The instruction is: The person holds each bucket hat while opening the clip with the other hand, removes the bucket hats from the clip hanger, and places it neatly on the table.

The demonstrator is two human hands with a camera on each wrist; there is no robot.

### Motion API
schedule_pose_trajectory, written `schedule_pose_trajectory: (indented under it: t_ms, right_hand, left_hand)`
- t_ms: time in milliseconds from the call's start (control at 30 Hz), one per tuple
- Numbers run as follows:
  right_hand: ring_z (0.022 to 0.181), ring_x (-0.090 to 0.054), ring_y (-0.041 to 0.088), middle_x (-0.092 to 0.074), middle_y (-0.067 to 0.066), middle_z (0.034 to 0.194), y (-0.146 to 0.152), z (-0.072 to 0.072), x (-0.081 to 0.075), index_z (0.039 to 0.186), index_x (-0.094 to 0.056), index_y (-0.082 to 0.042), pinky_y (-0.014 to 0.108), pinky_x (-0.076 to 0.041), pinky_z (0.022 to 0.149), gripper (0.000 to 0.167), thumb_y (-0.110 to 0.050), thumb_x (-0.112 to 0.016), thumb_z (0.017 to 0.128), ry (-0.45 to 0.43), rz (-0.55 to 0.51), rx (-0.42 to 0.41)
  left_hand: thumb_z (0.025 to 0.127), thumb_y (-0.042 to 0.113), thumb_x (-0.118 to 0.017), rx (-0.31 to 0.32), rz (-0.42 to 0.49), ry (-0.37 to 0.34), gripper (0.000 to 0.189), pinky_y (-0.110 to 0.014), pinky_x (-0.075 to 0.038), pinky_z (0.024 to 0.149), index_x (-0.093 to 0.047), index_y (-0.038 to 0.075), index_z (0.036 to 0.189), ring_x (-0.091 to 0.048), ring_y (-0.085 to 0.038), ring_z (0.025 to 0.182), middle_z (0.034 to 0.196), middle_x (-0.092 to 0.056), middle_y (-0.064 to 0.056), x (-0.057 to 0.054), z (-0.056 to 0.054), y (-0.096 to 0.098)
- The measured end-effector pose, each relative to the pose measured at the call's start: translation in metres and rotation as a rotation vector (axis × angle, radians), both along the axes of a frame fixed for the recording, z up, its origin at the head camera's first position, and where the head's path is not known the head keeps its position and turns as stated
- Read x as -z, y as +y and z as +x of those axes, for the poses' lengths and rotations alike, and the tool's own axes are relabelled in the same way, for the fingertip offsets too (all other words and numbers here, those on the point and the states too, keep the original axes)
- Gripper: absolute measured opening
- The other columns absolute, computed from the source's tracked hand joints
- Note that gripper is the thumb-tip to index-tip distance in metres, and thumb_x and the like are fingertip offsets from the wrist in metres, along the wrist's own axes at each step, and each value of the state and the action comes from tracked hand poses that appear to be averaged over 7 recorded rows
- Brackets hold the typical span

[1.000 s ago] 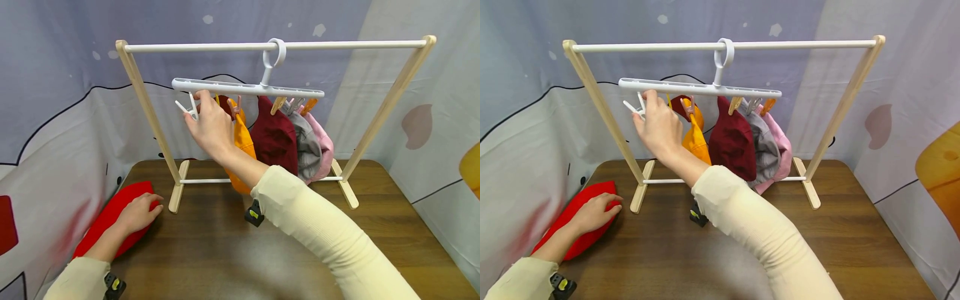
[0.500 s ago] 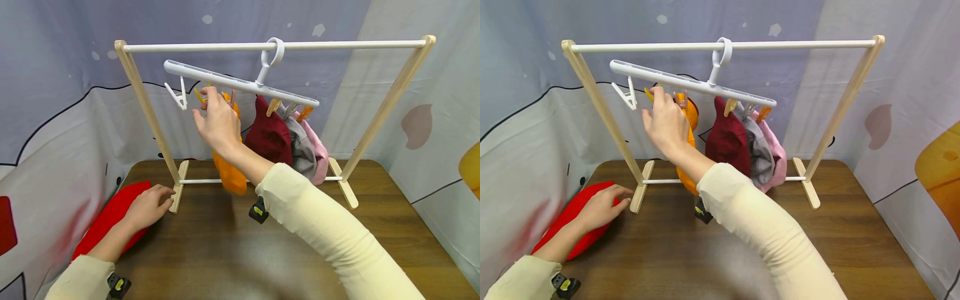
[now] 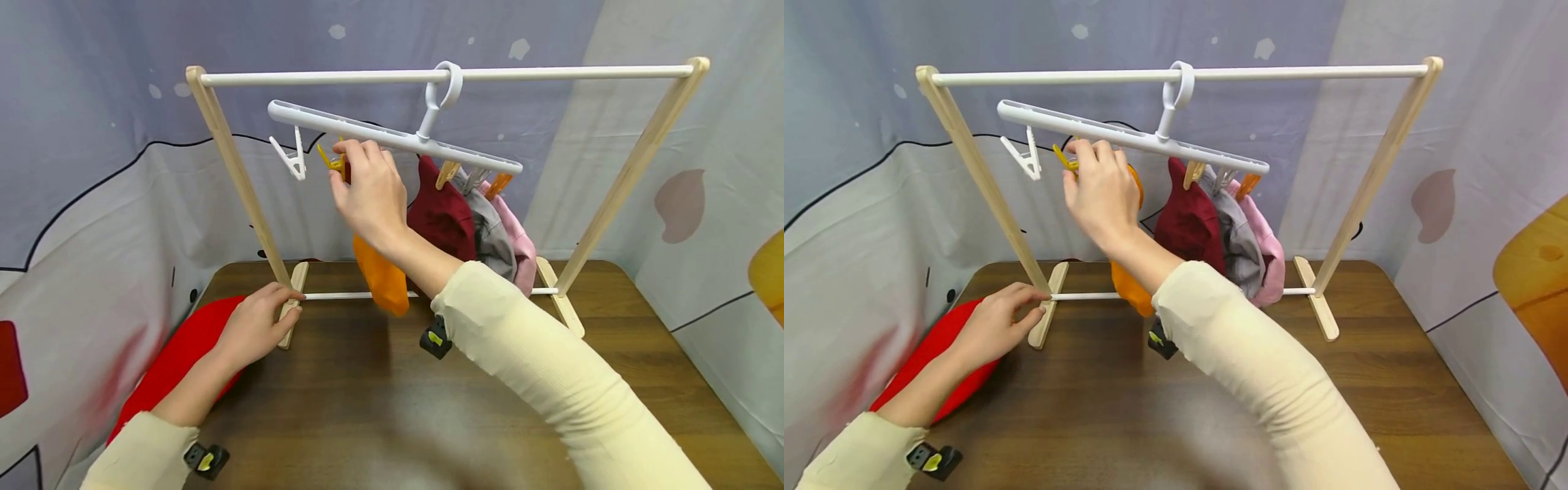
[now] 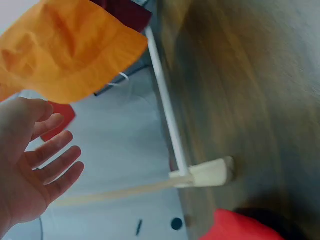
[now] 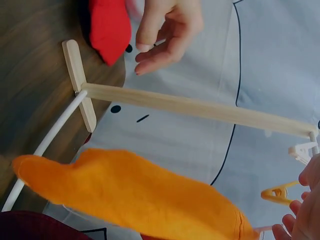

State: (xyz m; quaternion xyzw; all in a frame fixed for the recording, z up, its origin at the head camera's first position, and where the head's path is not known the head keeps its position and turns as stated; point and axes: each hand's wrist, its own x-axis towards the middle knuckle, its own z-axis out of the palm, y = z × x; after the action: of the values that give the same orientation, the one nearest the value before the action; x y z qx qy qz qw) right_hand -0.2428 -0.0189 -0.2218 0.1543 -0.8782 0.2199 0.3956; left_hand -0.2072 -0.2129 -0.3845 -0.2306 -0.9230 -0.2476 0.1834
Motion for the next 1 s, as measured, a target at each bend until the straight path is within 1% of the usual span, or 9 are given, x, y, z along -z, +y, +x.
schedule_pose_trajectory:
  t_ms: [133,200,400,500,633,733,900,1000]
  right_hand:
    - [0.096,-0.054,0.02,-0.06,0.0,0.104,0.005,-0.003,-0.003,0.112,-0.061,-0.018,0.031,-0.045,0.078,0.028,-0.024,-0.06,0.085,-0.015,0.038,-0.008]
    - [0.095,-0.054,0.02,-0.06,0.0,0.104,0.008,-0.004,-0.005,0.112,-0.061,-0.017,0.03,-0.045,0.078,0.027,-0.024,-0.06,0.085,-0.022,0.065,-0.017]
    - [0.096,-0.054,0.021,-0.061,0.001,0.106,0.017,-0.008,-0.011,0.112,-0.06,-0.016,0.03,-0.043,0.08,0.028,-0.025,-0.06,0.086,-0.036,0.124,-0.061]
    - [0.097,-0.054,0.021,-0.06,0.002,0.105,0.022,-0.01,-0.012,0.111,-0.061,-0.016,0.03,-0.043,0.081,0.027,-0.025,-0.06,0.086,-0.048,0.134,-0.068]
    - [0.096,-0.055,0.019,-0.06,0.002,0.104,0.031,-0.012,-0.013,0.109,-0.061,-0.017,0.031,-0.044,0.079,0.025,-0.025,-0.06,0.085,-0.056,0.129,-0.071]
    - [0.093,-0.056,0.016,-0.06,0.001,0.105,0.037,-0.012,-0.014,0.109,-0.062,-0.018,0.031,-0.045,0.077,0.025,-0.024,-0.059,0.086,-0.052,0.127,-0.083]
    - [0.084,-0.055,0.014,-0.06,0.002,0.104,0.047,-0.013,-0.015,0.11,-0.062,-0.017,0.03,-0.045,0.07,0.026,-0.025,-0.059,0.086,-0.048,0.146,-0.115]
    - [0.084,-0.055,0.014,-0.06,0.003,0.102,0.054,-0.015,-0.015,0.111,-0.062,-0.016,0.03,-0.045,0.069,0.027,-0.026,-0.059,0.085,-0.044,0.154,-0.125]
  left_hand:
    - [0.086,0.019,-0.061,0.035,0.036,0.032,0.019,-0.04,-0.047,0.072,-0.066,0.013,0.103,-0.06,-0.022,0.086,0.103,-0.062,-0.004,-0.012,0.0,0.009]
    - [0.086,0.02,-0.061,0.046,0.048,0.054,0.02,-0.04,-0.047,0.073,-0.066,0.014,0.104,-0.06,-0.021,0.088,0.104,-0.062,-0.003,-0.017,0.0,0.014]
    - [0.084,0.024,-0.063,0.058,0.086,0.127,0.024,-0.038,-0.047,0.072,-0.064,0.016,0.106,-0.06,-0.02,0.088,0.107,-0.061,0.0,-0.033,0.0,0.031]
    - [0.083,0.027,-0.065,0.06,0.119,0.151,0.028,-0.039,-0.048,0.076,-0.064,0.014,0.109,-0.061,-0.02,0.092,0.107,-0.062,-0.001,-0.038,0.0,0.04]
    - [0.082,0.03,-0.066,0.04,0.17,0.173,0.036,-0.042,-0.047,0.081,-0.062,0.011,0.112,-0.059,-0.022,0.098,0.109,-0.061,-0.004,-0.044,0.0,0.053]
    - [0.08,0.032,-0.068,0.02,0.199,0.18,0.041,-0.042,-0.047,0.082,-0.061,0.01,0.115,-0.058,-0.023,0.1,0.111,-0.06,-0.005,-0.048,0.0,0.061]
    - [0.079,0.034,-0.069,0.002,0.238,0.171,0.048,-0.042,-0.046,0.083,-0.058,0.01,0.118,-0.056,-0.023,0.103,0.115,-0.057,-0.006,-0.055,0.001,0.074]
    - [0.077,0.035,-0.071,0.0,0.269,0.167,0.051,-0.041,-0.046,0.083,-0.057,0.009,0.12,-0.055,-0.023,0.102,0.116,-0.056,-0.007,-0.058,0.001,0.081]
